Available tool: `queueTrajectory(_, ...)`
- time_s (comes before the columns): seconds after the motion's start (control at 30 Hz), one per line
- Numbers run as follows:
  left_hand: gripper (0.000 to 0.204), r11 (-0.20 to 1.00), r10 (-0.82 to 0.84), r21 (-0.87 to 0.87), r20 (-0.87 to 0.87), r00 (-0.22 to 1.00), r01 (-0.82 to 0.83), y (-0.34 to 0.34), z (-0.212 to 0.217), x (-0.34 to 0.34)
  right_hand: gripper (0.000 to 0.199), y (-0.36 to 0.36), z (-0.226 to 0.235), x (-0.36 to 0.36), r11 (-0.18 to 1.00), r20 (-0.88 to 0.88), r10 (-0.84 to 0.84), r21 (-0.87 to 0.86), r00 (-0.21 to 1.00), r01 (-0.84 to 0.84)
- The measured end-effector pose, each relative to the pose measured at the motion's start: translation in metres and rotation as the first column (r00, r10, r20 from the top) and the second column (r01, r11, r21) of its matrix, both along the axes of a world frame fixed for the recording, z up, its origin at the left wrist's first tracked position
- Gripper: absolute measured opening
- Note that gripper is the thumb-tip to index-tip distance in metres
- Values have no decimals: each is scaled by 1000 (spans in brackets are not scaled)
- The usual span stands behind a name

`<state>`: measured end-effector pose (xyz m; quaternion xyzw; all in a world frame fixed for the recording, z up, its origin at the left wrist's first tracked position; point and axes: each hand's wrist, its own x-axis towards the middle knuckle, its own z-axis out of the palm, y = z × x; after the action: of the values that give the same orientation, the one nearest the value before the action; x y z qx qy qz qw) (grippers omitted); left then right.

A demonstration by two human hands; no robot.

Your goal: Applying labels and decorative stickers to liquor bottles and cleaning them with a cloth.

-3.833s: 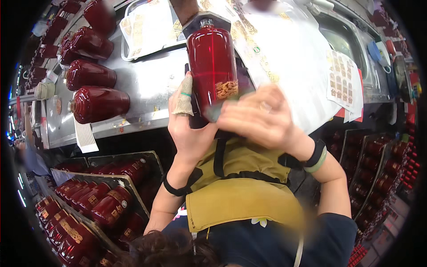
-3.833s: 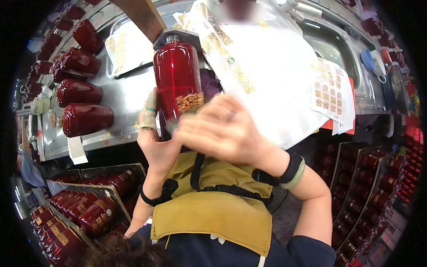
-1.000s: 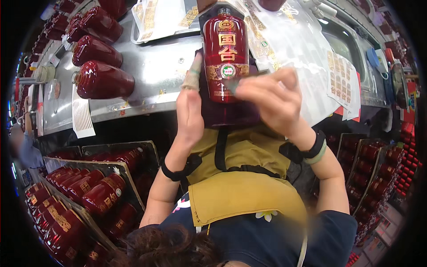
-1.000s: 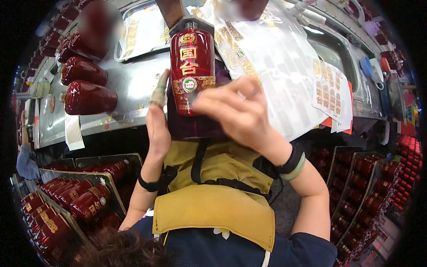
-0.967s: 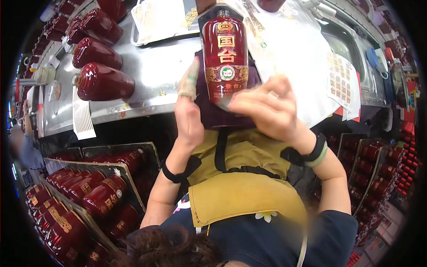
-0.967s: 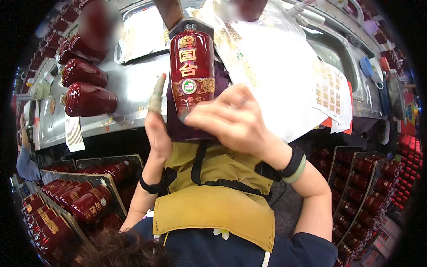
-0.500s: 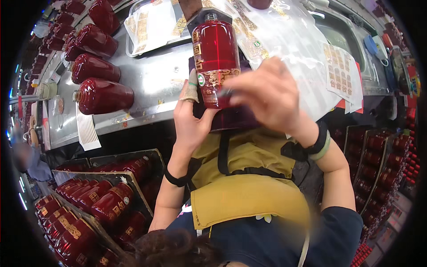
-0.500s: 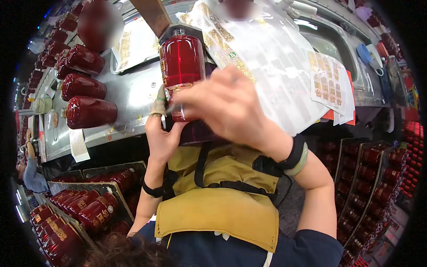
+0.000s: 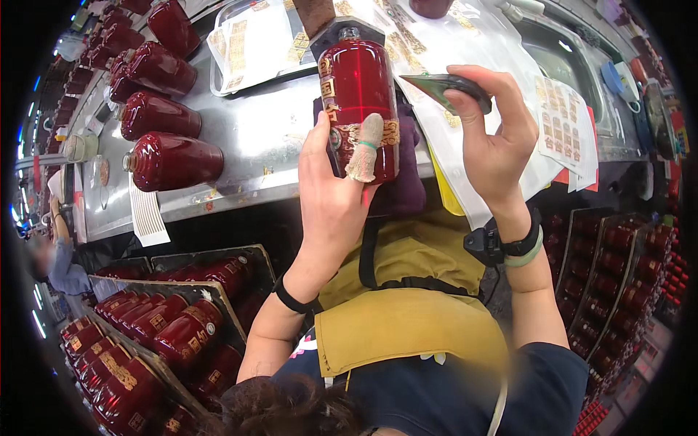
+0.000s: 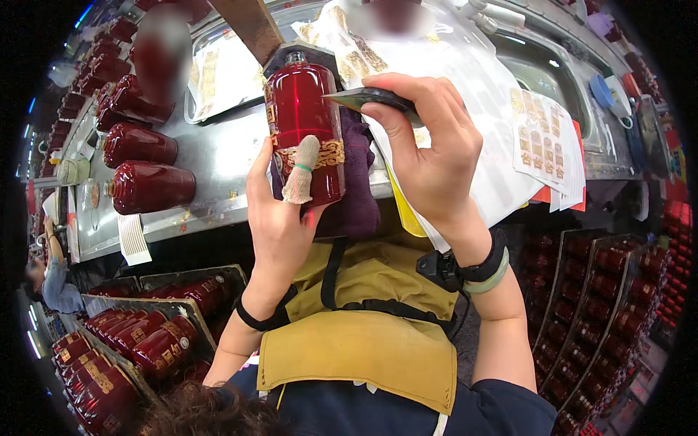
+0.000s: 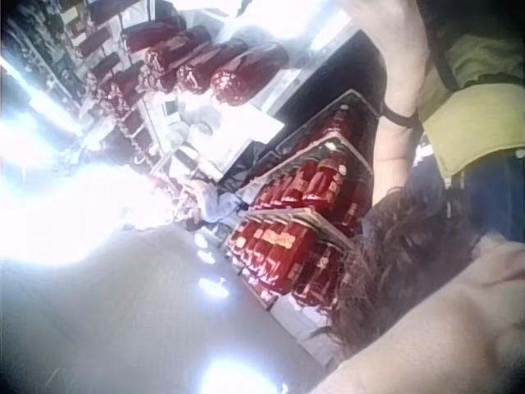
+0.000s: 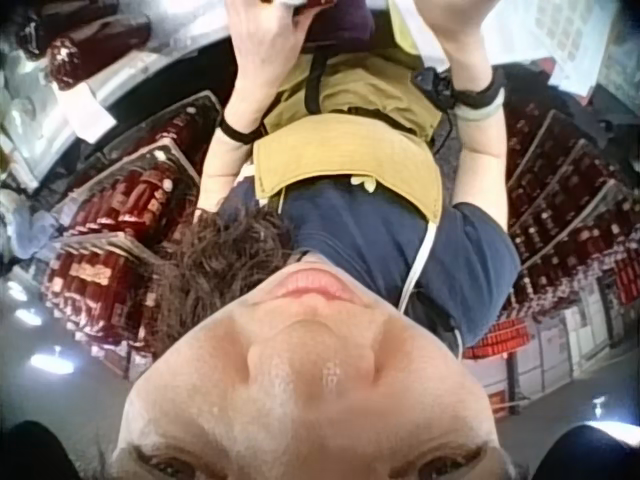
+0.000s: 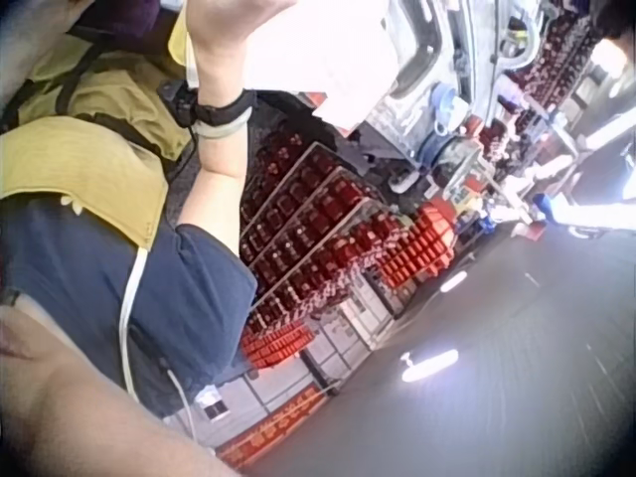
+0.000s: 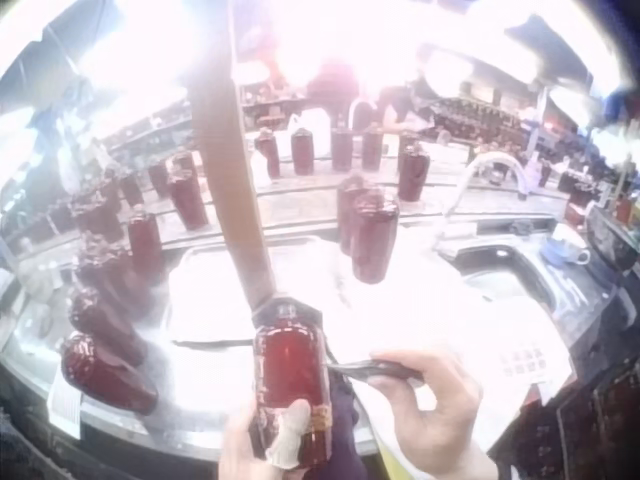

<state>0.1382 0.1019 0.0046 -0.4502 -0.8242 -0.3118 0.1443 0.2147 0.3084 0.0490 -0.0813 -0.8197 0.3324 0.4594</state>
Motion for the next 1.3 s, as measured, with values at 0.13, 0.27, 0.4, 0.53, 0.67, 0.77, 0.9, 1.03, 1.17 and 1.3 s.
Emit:
queueTrajectory(0.13, 91, 996, -15, 87, 161, 987, 1, -4, -4, -2, 21, -1, -6, -7, 998, 43, 16, 63, 999, -18)
queueTrajectory(0.27, 89, 975, -77, 221, 210, 975, 29, -6, -11, -6, 23, -19, -8, -7, 909, 74, 136, 388, 988, -154)
queueTrajectory(0.4, 91, 974, -115, 214, 214, 970, 69, -8, -12, -9, 25, -30, -4, 5, 809, 179, 427, 362, 886, -463)
queueTrajectory(0.53, 92, 993, -93, 93, 205, 974, 76, -9, -3, -6, 27, -12, 0, 8, 984, 131, 177, -9, 975, -177)
queueTrajectory(0.67, 90, 998, -44, -25, 187, 981, 49, -1, 10, 2, 20, 3, -1, -1, 999, -1, 35, 7, 999, -35)
queueTrajectory(0.77, 83, 986, 15, -167, 67, 998, -4, 10, 17, 10, 18, 2, -4, -7, 1000, -11, 18, -18, 1000, -18)
queueTrajectory(0.9, 68, 974, 43, -224, 2, 999, -41, 16, 19, 12, 19, -1, -7, -11, 999, -12, -16, -31, 1000, 15)
queueTrajectory(1.03, 85, 995, -41, 104, 462, 886, -8, 5, 13, 2, 21, -3, -8, -11, 1000, 3, 0, -21, 1000, 0)
queueTrajectory(1.17, 87, 998, -33, 49, 178, 983, 25, 1, 8, 0, 21, -3, -12, -7, 997, 5, -20, -70, 1000, 20)
queueTrajectory(1.3, 65, 992, -22, -123, 84, 996, 32, 6, 9, 6, 20, 1, -18, -9, 999, -51, 23, -25, 998, -25)
